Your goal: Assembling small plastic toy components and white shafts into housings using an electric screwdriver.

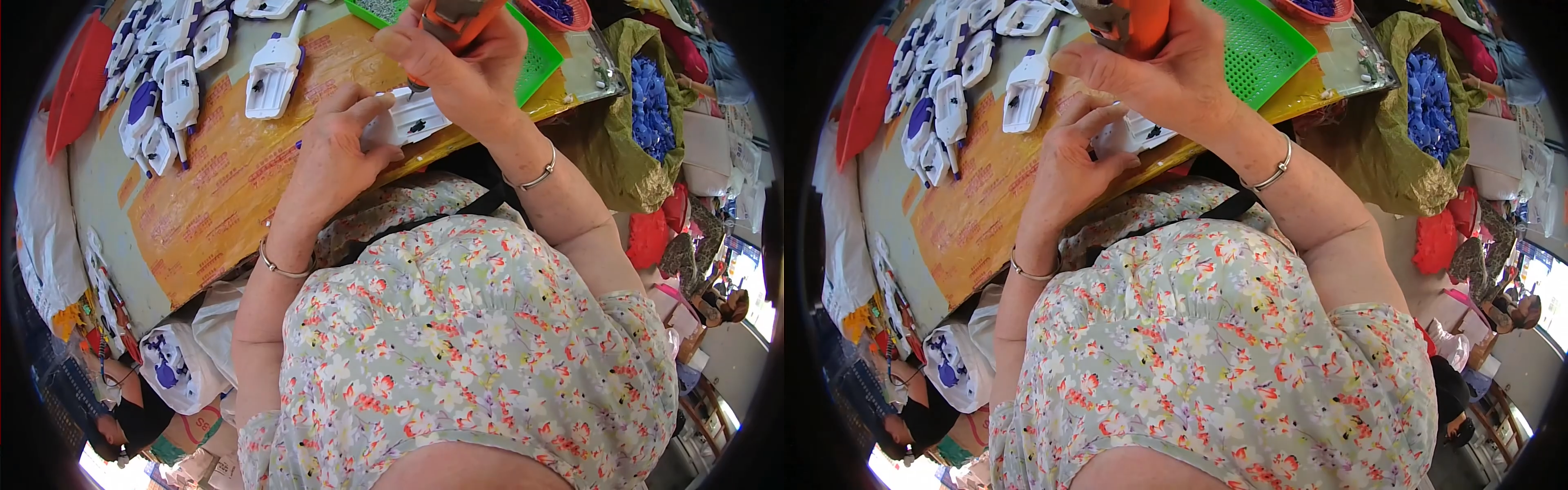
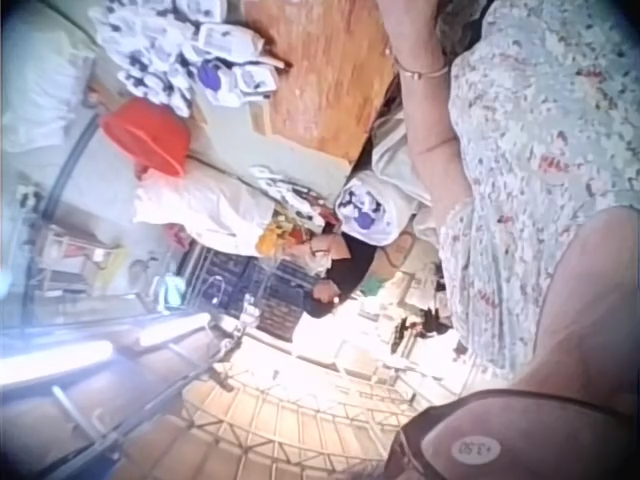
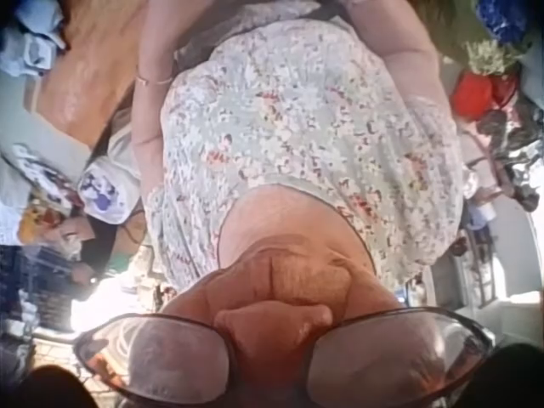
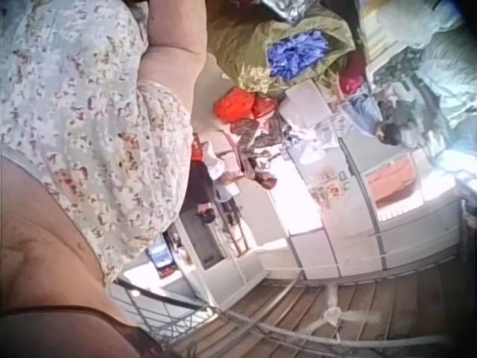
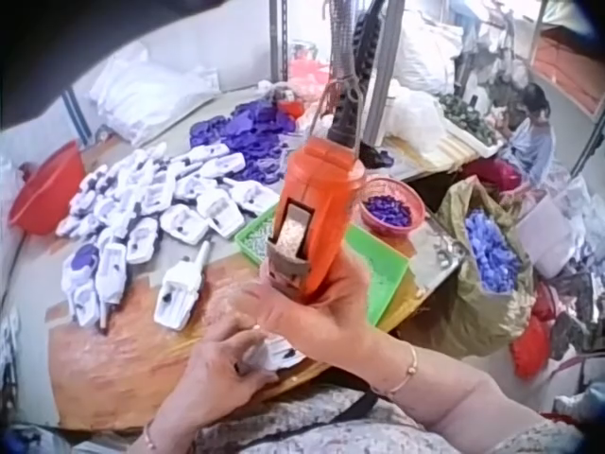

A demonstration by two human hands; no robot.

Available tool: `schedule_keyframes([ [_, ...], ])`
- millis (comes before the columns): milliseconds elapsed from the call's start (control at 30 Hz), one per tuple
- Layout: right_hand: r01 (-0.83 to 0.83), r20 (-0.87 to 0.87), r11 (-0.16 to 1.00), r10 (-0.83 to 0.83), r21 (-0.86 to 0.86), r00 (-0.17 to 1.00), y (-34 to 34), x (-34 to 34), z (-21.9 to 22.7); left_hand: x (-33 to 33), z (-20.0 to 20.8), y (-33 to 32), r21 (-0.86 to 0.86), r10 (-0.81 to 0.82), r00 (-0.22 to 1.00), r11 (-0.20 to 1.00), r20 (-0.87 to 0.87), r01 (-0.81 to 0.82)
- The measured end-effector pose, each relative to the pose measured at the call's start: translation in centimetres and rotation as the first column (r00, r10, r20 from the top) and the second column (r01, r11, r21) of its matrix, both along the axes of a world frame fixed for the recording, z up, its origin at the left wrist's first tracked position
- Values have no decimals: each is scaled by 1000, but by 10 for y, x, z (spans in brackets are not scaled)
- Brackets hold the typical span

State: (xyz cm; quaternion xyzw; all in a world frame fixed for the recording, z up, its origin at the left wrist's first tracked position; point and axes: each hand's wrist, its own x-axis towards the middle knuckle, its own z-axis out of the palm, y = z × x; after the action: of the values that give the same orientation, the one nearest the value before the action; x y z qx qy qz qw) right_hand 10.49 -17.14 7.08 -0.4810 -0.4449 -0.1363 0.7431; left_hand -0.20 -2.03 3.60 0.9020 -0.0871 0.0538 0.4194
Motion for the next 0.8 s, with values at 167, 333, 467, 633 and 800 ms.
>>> schedule_keyframes([
  [167,10,-303,983,-66,-183,951,-6,0,-11,0,1,-1,32,-4,1000,999,16,3],
  [333,13,-317,986,-66,-167,946,4,-14,-3,-1,-3,-2,53,-3,999,999,35,1],
  [467,31,-257,984,-75,-173,963,4,-10,-8,2,-2,-1,73,-27,997,997,77,21],
  [633,89,-91,996,-91,-30,992,-22,15,-28,1,7,-6,257,-90,990,964,109,59],
  [800,262,-340,952,-301,-155,891,-69,-1,32,0,18,-13,467,-166,986,874,32,132],
])
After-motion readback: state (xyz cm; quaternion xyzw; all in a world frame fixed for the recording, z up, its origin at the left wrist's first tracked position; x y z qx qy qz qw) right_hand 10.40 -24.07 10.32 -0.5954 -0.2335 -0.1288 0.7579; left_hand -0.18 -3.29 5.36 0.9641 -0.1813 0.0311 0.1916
